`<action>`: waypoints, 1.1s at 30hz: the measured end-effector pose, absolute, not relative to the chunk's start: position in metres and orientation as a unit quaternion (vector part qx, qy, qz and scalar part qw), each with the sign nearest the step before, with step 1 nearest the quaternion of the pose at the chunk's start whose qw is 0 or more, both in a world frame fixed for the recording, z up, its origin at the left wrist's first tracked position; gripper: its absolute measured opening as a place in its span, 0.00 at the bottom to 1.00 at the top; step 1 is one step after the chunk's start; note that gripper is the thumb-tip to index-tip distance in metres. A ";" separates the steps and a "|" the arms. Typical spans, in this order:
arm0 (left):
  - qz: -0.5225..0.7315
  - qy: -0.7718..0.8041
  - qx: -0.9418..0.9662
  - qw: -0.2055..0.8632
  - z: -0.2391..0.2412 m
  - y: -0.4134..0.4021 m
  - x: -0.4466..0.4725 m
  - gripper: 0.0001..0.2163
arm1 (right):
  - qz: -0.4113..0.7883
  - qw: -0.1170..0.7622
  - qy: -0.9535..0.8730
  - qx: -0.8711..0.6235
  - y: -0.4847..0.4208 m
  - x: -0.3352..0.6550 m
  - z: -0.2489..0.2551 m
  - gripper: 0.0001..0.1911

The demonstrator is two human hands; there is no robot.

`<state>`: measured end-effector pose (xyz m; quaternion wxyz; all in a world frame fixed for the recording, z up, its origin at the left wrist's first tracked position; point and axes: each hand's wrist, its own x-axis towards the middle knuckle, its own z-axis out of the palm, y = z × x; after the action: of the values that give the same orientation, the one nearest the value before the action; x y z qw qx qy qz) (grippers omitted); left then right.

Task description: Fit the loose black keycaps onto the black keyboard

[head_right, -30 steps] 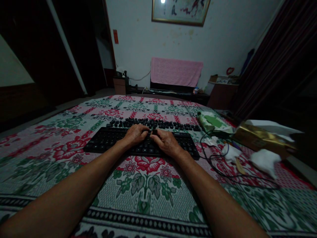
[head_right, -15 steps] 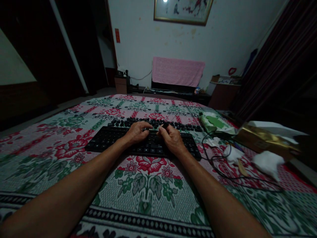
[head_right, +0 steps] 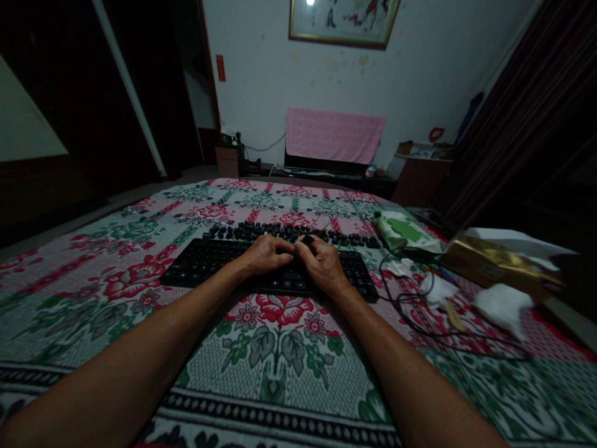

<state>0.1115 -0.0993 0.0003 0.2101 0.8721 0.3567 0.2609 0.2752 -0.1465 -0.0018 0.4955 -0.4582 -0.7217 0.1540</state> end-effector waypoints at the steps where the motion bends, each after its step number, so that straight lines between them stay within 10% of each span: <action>1: 0.247 0.354 0.885 0.175 0.002 -0.101 0.112 0.13 | 0.135 0.487 -0.734 -0.453 -0.147 0.275 -0.002 0.12; 7: 0.155 0.375 0.914 0.006 0.007 -0.112 0.118 0.12 | 0.063 0.431 -0.793 -0.425 -0.151 0.274 -0.003 0.09; 20: 0.239 0.438 0.842 0.207 0.008 -0.090 0.101 0.12 | 0.142 0.540 -0.616 -0.555 -0.134 0.292 -0.004 0.16; 33: 0.210 0.466 0.859 0.022 0.010 -0.046 0.138 0.13 | 0.211 0.557 -0.584 -0.552 -0.131 0.294 -0.011 0.17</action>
<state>0.1381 -0.0457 0.0096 0.0222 0.8592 0.4662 0.2096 0.2935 -0.1307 -0.0112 0.5572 -0.5515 -0.5837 0.2112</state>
